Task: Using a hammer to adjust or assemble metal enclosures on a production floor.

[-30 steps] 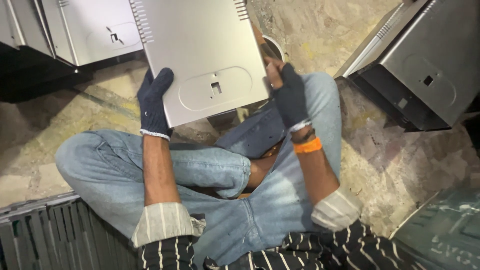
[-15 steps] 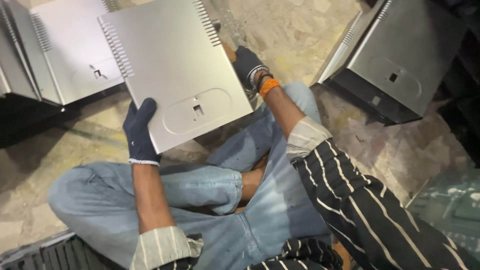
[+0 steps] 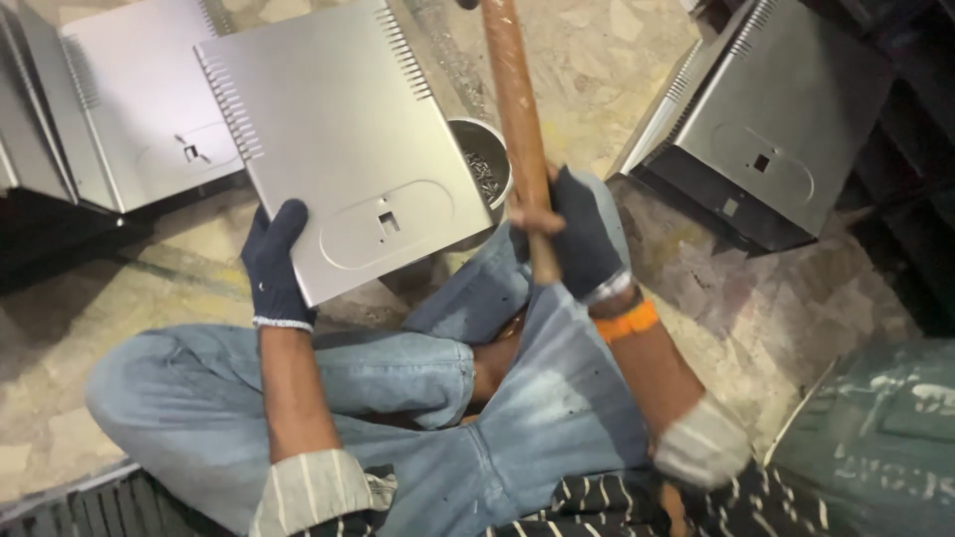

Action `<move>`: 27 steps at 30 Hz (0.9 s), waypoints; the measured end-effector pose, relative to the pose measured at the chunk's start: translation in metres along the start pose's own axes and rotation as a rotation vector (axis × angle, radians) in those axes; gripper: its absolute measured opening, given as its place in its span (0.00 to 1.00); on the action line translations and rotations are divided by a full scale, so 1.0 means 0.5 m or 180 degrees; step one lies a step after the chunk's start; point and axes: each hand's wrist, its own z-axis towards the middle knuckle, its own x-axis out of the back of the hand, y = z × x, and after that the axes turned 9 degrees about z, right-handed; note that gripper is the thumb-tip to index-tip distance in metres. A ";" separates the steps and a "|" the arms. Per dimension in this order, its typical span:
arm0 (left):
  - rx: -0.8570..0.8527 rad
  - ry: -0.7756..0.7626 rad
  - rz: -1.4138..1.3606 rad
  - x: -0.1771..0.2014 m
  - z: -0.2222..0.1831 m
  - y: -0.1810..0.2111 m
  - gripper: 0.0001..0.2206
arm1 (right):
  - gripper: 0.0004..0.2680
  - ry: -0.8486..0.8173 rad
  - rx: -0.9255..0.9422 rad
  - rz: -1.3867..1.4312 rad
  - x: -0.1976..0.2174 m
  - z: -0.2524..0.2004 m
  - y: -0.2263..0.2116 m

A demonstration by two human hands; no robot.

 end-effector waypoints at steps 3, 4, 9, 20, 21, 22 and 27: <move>0.0037 0.0055 0.0073 -0.004 -0.014 0.002 0.24 | 0.24 -0.0244 -0.0583 0.0282 -0.035 -0.030 -0.036; -0.0003 -0.0096 -0.0076 0.000 -0.014 -0.003 0.24 | 0.20 0.0038 -0.0469 -0.0298 -0.044 -0.021 -0.040; -0.0220 -0.0134 -0.0071 0.004 -0.004 -0.009 0.24 | 0.15 0.0395 0.0006 -0.2256 -0.077 -0.035 -0.001; -0.0314 -0.0288 -0.0416 0.002 -0.018 -0.002 0.23 | 0.19 -0.0531 0.0748 -0.2414 -0.158 -0.197 -0.072; -0.0312 -0.0278 -0.0420 0.006 -0.020 -0.004 0.23 | 0.19 -0.0540 0.0743 -0.2416 -0.159 -0.201 -0.064; -0.0301 -0.0263 -0.0418 0.005 -0.017 -0.005 0.23 | 0.18 -0.0560 0.0382 -0.2552 -0.159 -0.203 -0.059; -0.0380 -0.0211 -0.0321 0.005 -0.010 -0.014 0.22 | 0.17 -0.0598 -0.0329 -0.2861 -0.133 -0.191 -0.020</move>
